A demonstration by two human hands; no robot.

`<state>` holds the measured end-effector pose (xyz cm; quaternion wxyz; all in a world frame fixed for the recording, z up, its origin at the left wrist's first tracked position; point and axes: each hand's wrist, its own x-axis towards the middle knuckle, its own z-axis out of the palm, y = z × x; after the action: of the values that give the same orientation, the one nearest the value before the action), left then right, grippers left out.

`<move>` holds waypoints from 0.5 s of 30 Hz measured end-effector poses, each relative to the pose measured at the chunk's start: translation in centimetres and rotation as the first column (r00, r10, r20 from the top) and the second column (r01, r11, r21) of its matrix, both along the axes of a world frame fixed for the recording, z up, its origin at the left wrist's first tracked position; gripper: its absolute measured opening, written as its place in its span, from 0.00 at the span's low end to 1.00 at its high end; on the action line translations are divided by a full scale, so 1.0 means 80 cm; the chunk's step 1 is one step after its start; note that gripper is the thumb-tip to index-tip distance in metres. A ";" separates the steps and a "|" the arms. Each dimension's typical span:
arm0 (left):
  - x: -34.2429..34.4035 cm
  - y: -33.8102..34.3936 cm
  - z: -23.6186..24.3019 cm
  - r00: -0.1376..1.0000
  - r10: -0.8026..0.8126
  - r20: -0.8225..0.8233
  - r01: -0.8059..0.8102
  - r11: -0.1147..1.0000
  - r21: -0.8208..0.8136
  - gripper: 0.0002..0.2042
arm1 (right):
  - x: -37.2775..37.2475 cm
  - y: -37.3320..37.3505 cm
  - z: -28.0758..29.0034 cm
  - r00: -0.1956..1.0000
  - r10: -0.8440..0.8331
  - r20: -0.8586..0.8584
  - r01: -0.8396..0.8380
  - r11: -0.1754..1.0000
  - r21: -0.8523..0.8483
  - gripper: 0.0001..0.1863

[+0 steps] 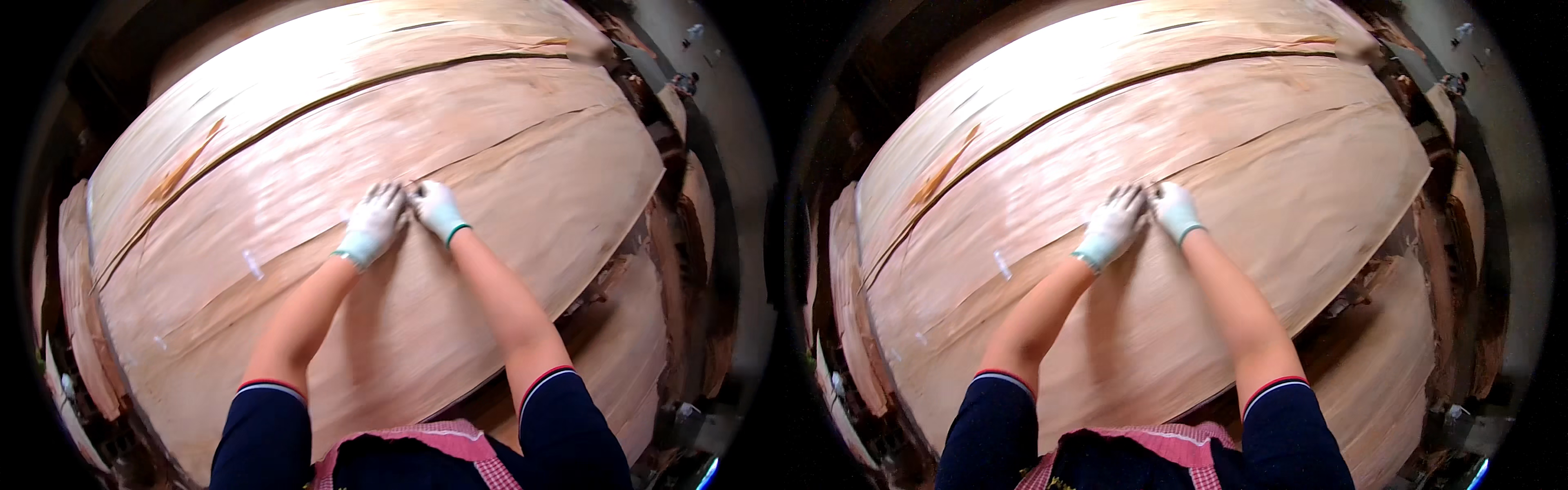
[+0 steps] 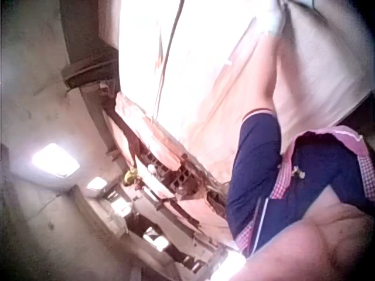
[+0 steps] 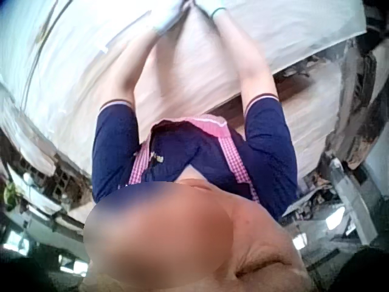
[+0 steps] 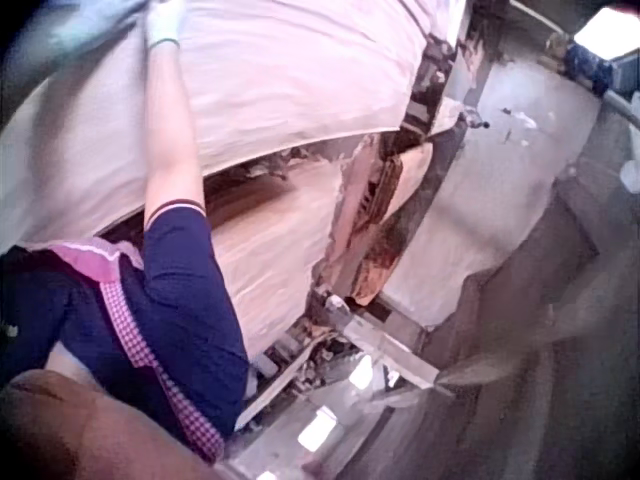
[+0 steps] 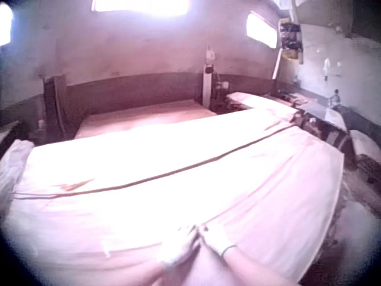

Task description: The person patches imperfections in large wood veneer sheets using a knife to remove damaged strips, applying adhesive tape to join pieces, and trimming the tape.

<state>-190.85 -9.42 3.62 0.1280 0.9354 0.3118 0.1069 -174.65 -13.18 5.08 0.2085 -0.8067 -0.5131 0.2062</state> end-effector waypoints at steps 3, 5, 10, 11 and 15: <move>0.015 -0.002 0.007 0.990 0.037 -0.134 -0.040 0.999 -0.018 0.27 | 0.048 0.004 0.029 0.962 0.121 0.243 -0.071 0.976 -0.205 0.16; 0.034 0.004 0.019 0.956 0.056 -0.289 -0.048 0.998 0.035 0.31 | 0.110 -0.003 0.033 0.971 0.043 0.234 -0.024 0.996 -0.084 0.12; 0.134 -0.032 0.023 1.000 0.005 -0.020 -0.005 1.000 -0.004 0.41 | 0.234 -0.068 0.008 0.891 -0.254 -0.377 0.327 0.934 0.142 0.07; 0.154 -0.020 0.015 0.998 0.014 0.062 -0.015 1.000 0.017 0.39 | 0.244 -0.060 0.007 0.860 -0.263 -0.436 0.360 0.920 0.156 0.09; 0.234 0.046 -0.003 0.963 0.069 0.260 -0.092 0.993 0.076 0.27 | 0.262 0.010 0.009 0.729 -0.247 -0.638 0.387 0.918 0.087 0.10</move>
<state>-172.13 -5.72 3.37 0.1217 0.9049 0.3254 0.2460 -153.65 -12.36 5.81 0.4817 -0.7435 -0.2896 0.3623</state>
